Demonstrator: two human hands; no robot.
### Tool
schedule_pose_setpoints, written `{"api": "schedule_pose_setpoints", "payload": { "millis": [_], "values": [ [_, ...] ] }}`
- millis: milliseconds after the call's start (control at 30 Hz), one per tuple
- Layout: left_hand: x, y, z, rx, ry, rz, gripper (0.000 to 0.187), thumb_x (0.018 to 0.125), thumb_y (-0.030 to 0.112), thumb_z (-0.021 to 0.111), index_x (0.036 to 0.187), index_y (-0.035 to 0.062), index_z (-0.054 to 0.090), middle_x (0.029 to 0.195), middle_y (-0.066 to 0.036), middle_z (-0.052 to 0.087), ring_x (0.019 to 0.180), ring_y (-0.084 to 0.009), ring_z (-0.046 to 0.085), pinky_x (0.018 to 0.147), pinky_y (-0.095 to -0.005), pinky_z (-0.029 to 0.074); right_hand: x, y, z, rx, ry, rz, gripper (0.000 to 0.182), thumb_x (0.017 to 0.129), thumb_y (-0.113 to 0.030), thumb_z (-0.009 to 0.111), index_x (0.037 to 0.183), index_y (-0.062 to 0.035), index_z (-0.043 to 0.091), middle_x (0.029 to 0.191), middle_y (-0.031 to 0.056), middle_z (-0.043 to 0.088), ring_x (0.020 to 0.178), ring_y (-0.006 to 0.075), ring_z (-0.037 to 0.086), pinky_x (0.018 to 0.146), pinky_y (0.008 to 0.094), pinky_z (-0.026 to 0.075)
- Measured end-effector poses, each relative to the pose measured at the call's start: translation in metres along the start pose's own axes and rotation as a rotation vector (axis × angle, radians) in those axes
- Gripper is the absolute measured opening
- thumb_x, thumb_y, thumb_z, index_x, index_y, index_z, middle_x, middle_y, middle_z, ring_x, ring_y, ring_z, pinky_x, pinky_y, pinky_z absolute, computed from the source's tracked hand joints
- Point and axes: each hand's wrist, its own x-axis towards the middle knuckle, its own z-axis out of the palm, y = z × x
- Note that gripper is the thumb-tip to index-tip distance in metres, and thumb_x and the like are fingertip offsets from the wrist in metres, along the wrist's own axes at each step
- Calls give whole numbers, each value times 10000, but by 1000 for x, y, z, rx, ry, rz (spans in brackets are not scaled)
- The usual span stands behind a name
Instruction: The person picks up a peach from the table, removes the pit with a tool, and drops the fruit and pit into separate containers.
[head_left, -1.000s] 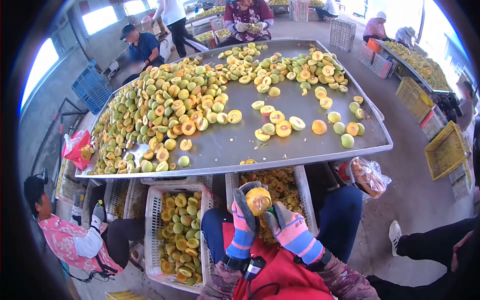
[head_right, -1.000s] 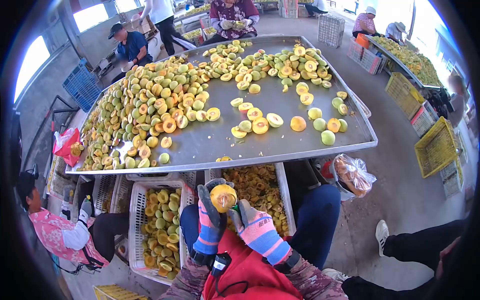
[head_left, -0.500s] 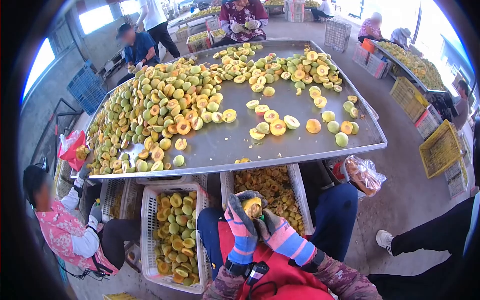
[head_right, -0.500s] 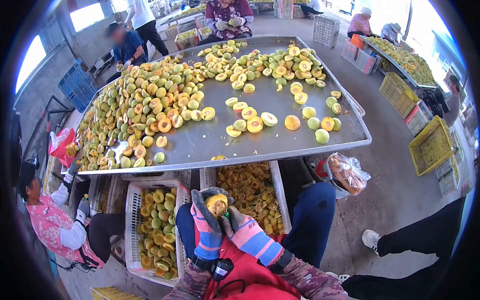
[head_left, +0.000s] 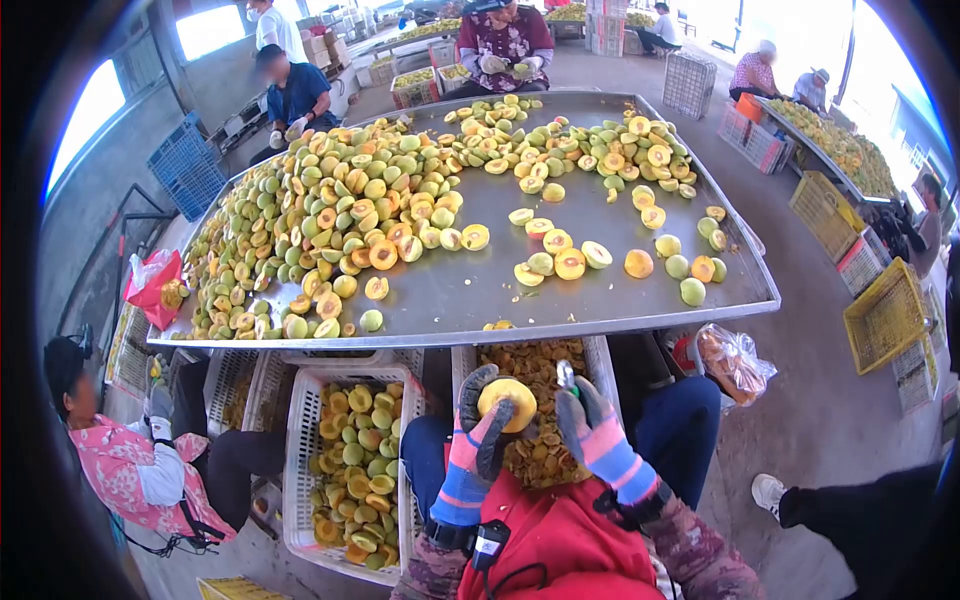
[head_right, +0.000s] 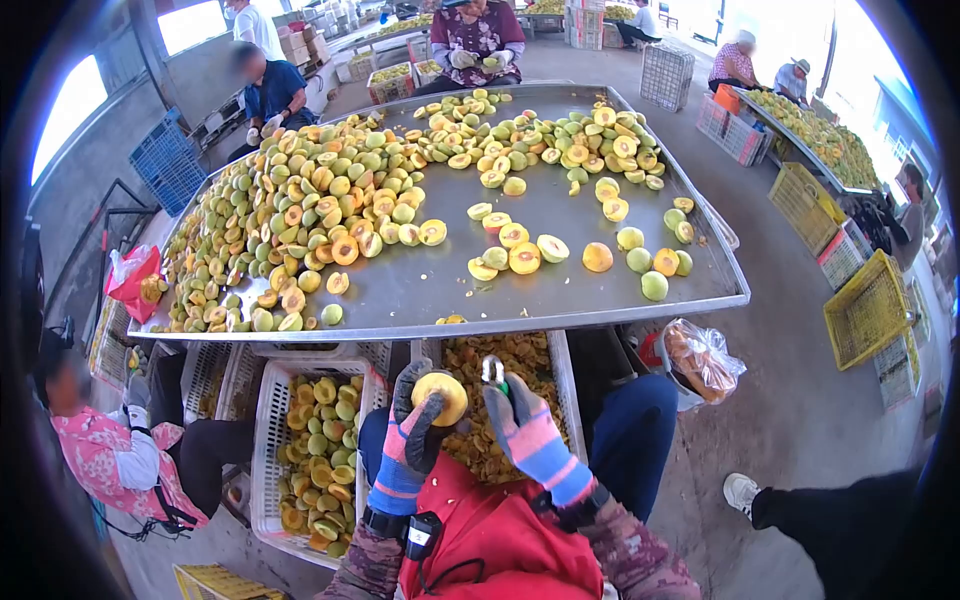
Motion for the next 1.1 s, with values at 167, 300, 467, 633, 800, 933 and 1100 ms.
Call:
{"api": "schedule_pose_setpoints", "payload": {
  "millis": [167, 300, 467, 633, 800, 933, 1100],
  "values": [
    [13, -34, -23, 672, -116, 540, 436, 818, 77, 622, 1224, 47, 466, 1044, -126, 519, 921, -269, 577, 759, -353, 505, -24, -47, 4, 625, -63, 477, 188, 898, -148, 557, 996, 11, 533, 756, 180, 617, 690, 328, 628, 592, 375, 474],
    [7, -43, -6, 851, 61, 835, 426, 748, 50, 613, 1169, 19, 557, 1124, -176, 525, 1001, -349, 531, 887, -416, 440, -11, -49, -1, 186, -156, 417, 237, 878, -182, 572, 1024, -1, 525, 759, 219, 614, 693, 412, 604, 572, 452, 476],
    [5, -33, 15, 512, 71, 534, 255, 850, 124, 547, 1068, -9, 550, 1031, -166, 597, 949, -295, 609, 836, -379, 505, -6, -55, -2, 61, -176, 465, 251, 883, -272, 549, 981, -47, 495, 707, 220, 610, 668, 422, 601, 551, 489, 473],
    [-4, -19, 36, -220, 285, 155, 458, 971, 425, 377, 860, 18, 556, 933, -150, 608, 813, -259, 635, 705, -361, 557, -14, -55, -1, 134, -290, 431, 284, 854, -188, 574, 1048, 14, 523, 710, 215, 597, 648, 417, 590, 542, 473, 466],
    [-3, -12, 34, -35, 152, 231, 411, 963, 370, 449, 830, -6, 546, 853, -148, 607, 730, -247, 630, 649, -364, 562, -18, -41, -3, 309, -355, 355, 245, 845, -129, 566, 1038, 16, 524, 773, 224, 597, 700, 400, 597, 579, 441, 474],
    [1, -17, 24, 61, 2, 269, 362, 962, 215, 474, 743, -49, 589, 836, -155, 628, 706, -205, 625, 624, -311, 547, -22, -36, -6, 749, -475, 517, 230, 884, -112, 544, 1068, 25, 515, 766, 108, 591, 707, 248, 588, 621, 356, 461],
    [0, -18, 19, 208, -144, 385, 200, 906, 76, 528, 800, -55, 635, 837, -131, 645, 695, -175, 633, 631, -275, 525, -32, -27, -3, 744, -591, 528, 232, 938, -187, 517, 1114, -37, 532, 741, -1, 540, 684, 61, 462, 603, 241, 408]
  ]
}}
